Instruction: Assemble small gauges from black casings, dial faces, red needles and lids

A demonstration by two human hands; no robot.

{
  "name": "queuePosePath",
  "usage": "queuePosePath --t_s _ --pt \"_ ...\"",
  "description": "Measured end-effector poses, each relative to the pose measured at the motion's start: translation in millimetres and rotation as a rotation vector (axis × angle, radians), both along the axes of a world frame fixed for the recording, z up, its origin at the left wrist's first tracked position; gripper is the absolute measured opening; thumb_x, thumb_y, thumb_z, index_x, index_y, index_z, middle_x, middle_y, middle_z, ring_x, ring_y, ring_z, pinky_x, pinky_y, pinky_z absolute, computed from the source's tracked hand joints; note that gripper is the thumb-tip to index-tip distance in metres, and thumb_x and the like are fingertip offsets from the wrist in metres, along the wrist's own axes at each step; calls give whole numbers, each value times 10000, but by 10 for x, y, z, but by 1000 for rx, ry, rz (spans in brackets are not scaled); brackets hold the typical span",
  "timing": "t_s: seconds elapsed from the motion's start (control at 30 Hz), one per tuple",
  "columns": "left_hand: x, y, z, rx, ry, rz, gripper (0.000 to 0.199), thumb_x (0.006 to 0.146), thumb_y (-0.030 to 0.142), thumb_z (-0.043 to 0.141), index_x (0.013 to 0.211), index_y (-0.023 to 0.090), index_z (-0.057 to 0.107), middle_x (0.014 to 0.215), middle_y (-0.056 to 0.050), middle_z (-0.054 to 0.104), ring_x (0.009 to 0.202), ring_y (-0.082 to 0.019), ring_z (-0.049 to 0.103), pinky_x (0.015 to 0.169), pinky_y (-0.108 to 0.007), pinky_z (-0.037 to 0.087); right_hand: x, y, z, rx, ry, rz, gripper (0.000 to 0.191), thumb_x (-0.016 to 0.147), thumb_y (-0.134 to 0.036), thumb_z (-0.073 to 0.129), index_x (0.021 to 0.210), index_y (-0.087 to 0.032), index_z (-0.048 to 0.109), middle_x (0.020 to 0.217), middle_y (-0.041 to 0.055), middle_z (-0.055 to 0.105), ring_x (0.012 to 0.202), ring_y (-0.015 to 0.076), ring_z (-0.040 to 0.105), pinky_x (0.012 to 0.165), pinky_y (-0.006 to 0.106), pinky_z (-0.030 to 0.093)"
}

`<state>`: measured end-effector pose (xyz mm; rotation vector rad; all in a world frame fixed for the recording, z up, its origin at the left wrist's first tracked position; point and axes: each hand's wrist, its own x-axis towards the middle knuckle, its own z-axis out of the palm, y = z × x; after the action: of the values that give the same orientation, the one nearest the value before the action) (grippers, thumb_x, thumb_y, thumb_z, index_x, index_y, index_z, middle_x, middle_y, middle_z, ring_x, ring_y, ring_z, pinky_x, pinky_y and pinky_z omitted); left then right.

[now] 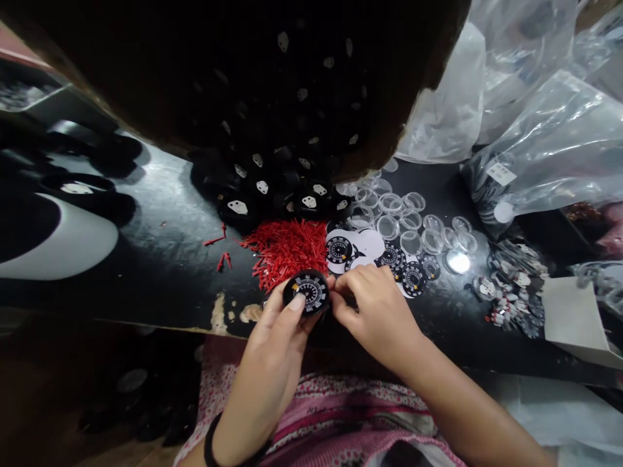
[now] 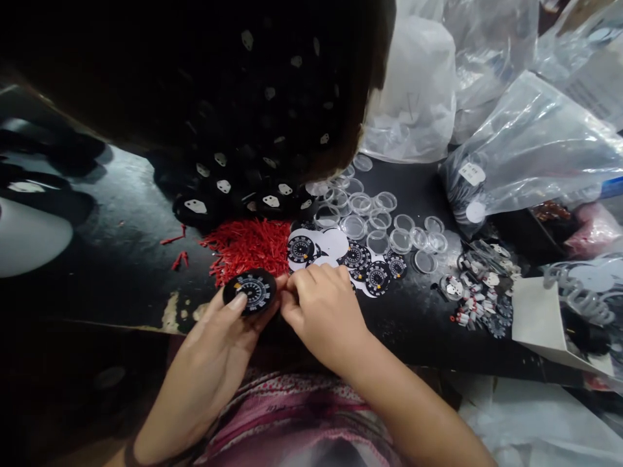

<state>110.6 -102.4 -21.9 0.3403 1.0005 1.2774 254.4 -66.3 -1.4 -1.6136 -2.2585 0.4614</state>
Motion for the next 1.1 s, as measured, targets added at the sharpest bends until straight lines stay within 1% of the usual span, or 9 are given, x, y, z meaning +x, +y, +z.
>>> queuePosePath --t_s 0.13,0.23,0.3,0.4,0.47,0.6,0.67,0.9,1.1 --pt "-17 -15 42 83 20 37 222 896 325 636 1079 227 714 1096 -72 769 1166 -253 663 1067 -405 484 30 -64 80 -170 371 -95 131 913 -243 640 792 -192 633 756 -22 671 720 143 592 713 283 390" --pt "-37 3 65 88 36 85 311 916 313 611 1220 268 658 1086 -57 768 1121 -230 686 1026 -380 517 19 -102 148 -172 519 -94 147 919 -258 639 789 -196 608 750 -33 650 711 128 584 691 256 404" --pt "-29 25 48 59 76 77 361 905 304 634 1266 294 629 1115 -38 756 1099 -208 691 991 -340 535 -5 -130 182 -118 506 -48 126 931 -243 628 817 -193 610 776 -24 649 752 136 584 724 263 401" --pt "4 32 -32 34 147 -34 295 866 300 694 1160 294 682 1142 -6 733 1090 -186 679 939 -271 545 -43 -163 210 -65 385 7 110 954 -197 585 850 -182 617 825 1 652 803 154 576 758 290 373" --pt "19 15 -95 72 208 -90 242 867 307 699 1109 303 694 1146 17 719 1085 -165 667 949 -245 522 -54 -176 220 -55 310 7 119 960 -179 564 852 -176 615 835 12 648 800 162 568 760 308 355" --pt "10 -27 -149 165 292 -142 237 897 315 672 1133 332 664 1167 37 694 1121 -145 636 1020 -244 462 -40 -188 238 -48 246 -1 121 959 -173 556 849 -171 605 808 7 629 746 156 546 758 328 332" --pt "-4 -40 -132 178 297 -161 233 897 319 672 1128 331 653 1160 37 691 1113 -145 635 1003 -243 470 -28 -190 247 -65 267 -10 123 954 -169 565 836 -173 600 789 -1 620 739 151 540 745 320 333" --pt "-19 -70 -10 152 297 -165 217 865 329 705 1075 290 663 1081 12 713 1042 -157 665 949 -242 497 -6 -200 262 -179 496 -34 147 944 -187 591 798 -197 593 754 -35 610 711 121 545 733 274 388" --pt "4 -57 58 137 348 -143 220 825 343 733 1022 260 678 1026 -20 734 993 -201 694 936 -305 528 30 -226 292 -164 446 -21 150 943 -189 587 793 -200 592 782 -19 629 727 132 552 742 278 403"
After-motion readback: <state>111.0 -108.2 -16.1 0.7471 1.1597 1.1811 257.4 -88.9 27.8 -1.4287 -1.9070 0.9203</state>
